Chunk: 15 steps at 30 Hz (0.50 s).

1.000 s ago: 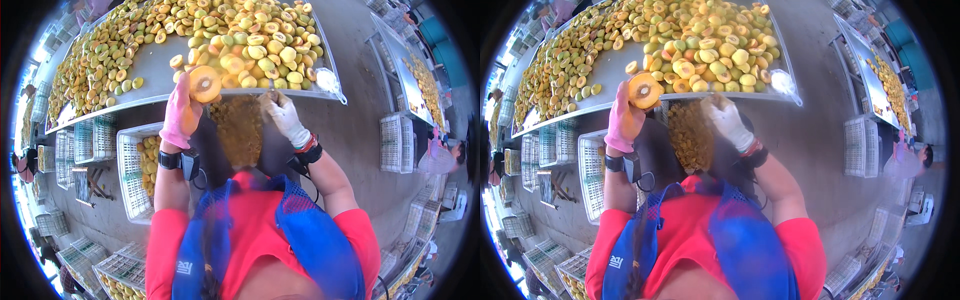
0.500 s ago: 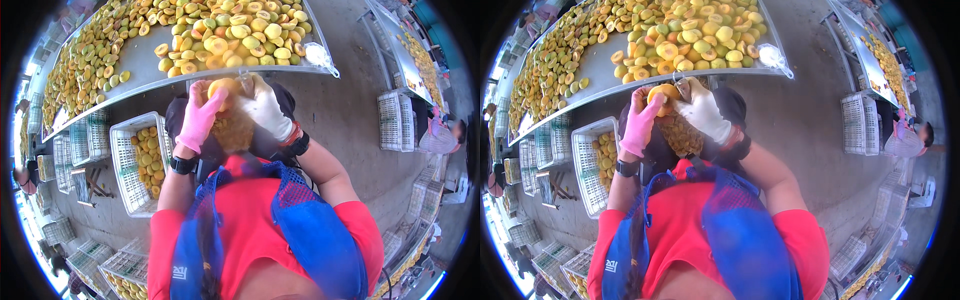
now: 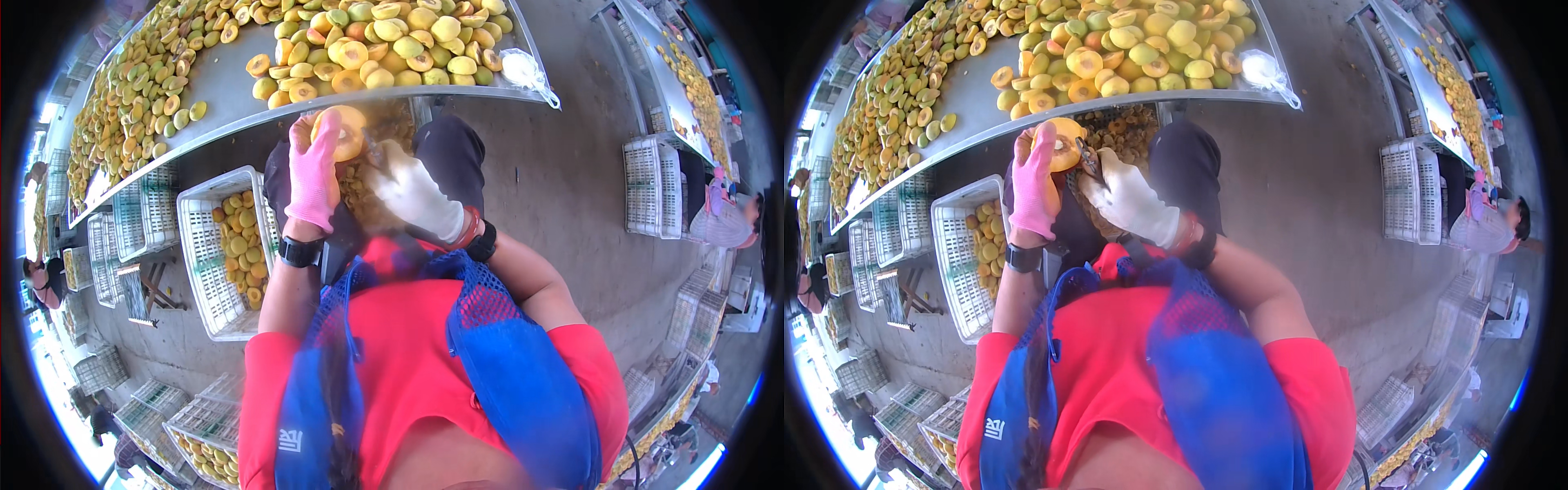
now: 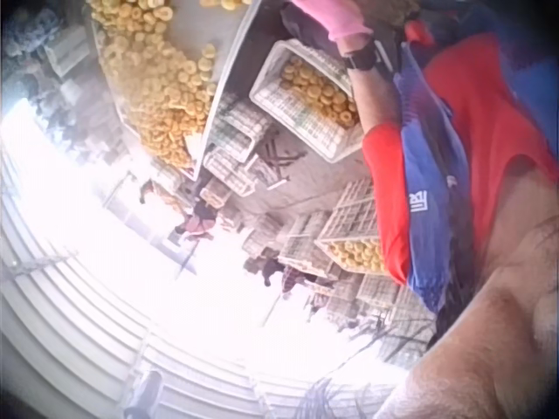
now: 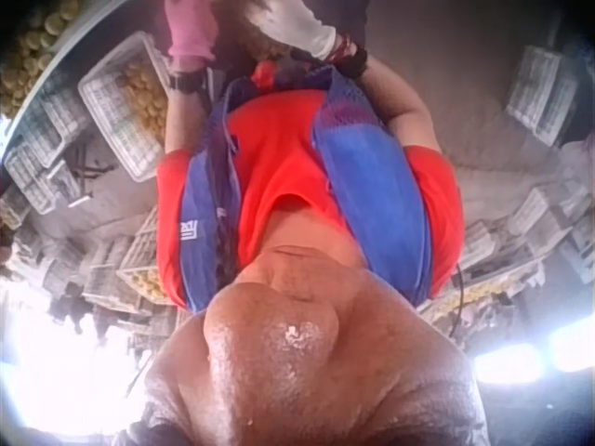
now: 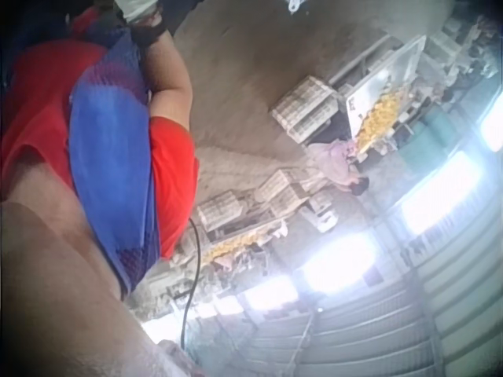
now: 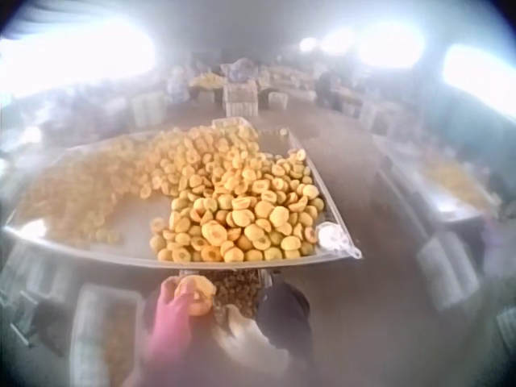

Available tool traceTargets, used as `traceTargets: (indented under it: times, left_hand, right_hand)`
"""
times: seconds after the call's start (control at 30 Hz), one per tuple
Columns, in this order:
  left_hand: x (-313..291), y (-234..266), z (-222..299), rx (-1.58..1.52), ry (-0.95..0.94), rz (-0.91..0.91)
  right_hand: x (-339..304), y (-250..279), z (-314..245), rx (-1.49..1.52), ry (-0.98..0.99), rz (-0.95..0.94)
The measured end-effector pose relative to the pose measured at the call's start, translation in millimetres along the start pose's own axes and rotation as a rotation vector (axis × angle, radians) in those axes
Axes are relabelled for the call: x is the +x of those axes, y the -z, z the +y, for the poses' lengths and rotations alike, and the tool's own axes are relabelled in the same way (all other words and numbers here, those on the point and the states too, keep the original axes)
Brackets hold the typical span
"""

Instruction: Pitting peaches using a small knife at a processing table.

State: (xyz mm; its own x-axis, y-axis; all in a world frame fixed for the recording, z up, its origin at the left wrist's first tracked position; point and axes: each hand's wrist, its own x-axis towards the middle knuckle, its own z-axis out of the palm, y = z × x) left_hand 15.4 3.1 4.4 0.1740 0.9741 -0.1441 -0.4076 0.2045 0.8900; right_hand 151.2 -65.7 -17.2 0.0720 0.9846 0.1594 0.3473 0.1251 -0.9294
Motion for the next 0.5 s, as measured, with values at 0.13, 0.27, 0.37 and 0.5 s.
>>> traceTargets:
  times: [0.13,0.27,0.37,0.5]
  left_hand:
    - [0.2,-0.2,-7.6,0.148,-0.092,0.025]
    - [1.0,-12.3,-14.3,0.367,-0.241,0.058]
    - [0.5,-15.6,-12.5,0.310,-0.153,-0.025]
    - [1.7,-12.2,-17.1,0.267,-0.149,-0.080]
  right_hand:
    - [-3.0,0.6,5.5,-0.033,0.074,-0.031]
    - [-3.9,-1.1,13.9,-0.077,0.141,-0.014]
    - [-3.2,0.4,9.0,0.071,0.003,0.023]
    - [-4.8,4.4,4.9,0.112,-0.091,-0.008]
